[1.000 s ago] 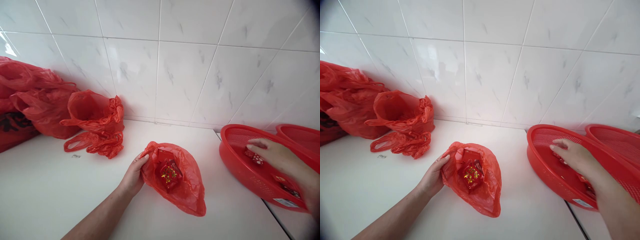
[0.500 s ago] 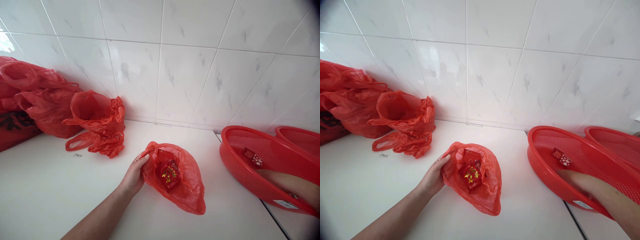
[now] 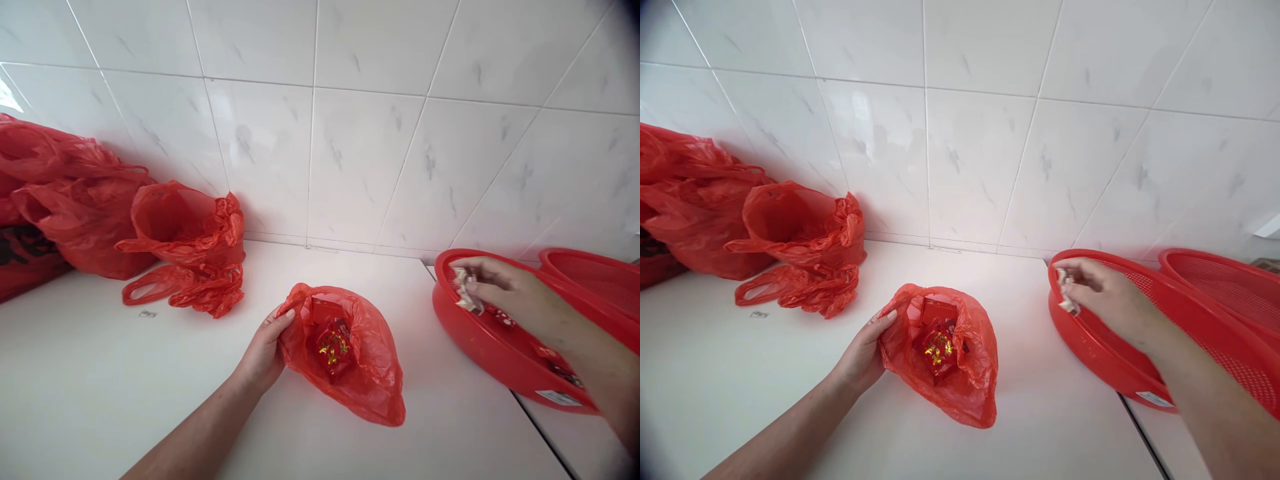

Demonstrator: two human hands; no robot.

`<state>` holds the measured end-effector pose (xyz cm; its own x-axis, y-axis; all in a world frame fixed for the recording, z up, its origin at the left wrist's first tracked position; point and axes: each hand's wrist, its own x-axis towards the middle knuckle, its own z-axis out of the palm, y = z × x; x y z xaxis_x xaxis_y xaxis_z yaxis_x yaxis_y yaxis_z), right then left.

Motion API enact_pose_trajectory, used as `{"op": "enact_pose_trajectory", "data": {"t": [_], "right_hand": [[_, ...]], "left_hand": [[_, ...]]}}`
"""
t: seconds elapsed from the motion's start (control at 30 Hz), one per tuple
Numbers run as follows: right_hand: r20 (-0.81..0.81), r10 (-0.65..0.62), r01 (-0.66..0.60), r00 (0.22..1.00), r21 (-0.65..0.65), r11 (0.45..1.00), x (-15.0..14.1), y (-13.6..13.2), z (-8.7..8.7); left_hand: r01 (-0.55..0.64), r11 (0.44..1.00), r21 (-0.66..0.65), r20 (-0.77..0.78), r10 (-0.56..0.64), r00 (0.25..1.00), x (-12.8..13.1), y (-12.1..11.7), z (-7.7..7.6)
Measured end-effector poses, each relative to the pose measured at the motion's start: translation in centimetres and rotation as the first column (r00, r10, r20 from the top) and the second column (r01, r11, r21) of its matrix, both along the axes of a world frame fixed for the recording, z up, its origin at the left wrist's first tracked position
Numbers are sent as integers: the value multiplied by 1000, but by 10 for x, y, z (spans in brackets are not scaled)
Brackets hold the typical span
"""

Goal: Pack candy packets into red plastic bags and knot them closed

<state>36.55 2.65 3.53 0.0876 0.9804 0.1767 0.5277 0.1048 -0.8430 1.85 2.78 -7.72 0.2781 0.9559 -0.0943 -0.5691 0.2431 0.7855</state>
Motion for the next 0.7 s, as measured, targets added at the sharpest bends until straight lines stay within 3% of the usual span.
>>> {"op": "enact_pose_trajectory", "data": {"t": [0.07, 0.17, 0.27, 0.43, 0.57, 0.7], "right_hand": [[-98, 147, -154, 984, -70, 986, -38, -10, 1], [-215, 385, -417, 898, -133, 899, -92, -24, -4], [-214, 495, -533, 842, -194, 823, -137, -31, -12], [56, 524, -492, 850, -270, 828, -171, -20, -29], [328, 454, -365, 829, -298, 882, -162, -6, -45], [477, 455, -308, 752, -357, 882, -144, -2, -61]], "left_hand": [[-4, 1000, 3, -6, 4, 1000, 0, 0, 1], [-6, 1000, 13, -11, 6, 1000, 0, -1, 2], [-1, 999, 33, 6, 1, 1000, 0, -2, 5], [-38, 998, 41, 53, 36, 998, 0, -2, 9], [-78, 997, 26, 79, 76, 994, -2, 1, 7], [-79, 996, 28, 74, 77, 994, -4, 3, 2]]}}
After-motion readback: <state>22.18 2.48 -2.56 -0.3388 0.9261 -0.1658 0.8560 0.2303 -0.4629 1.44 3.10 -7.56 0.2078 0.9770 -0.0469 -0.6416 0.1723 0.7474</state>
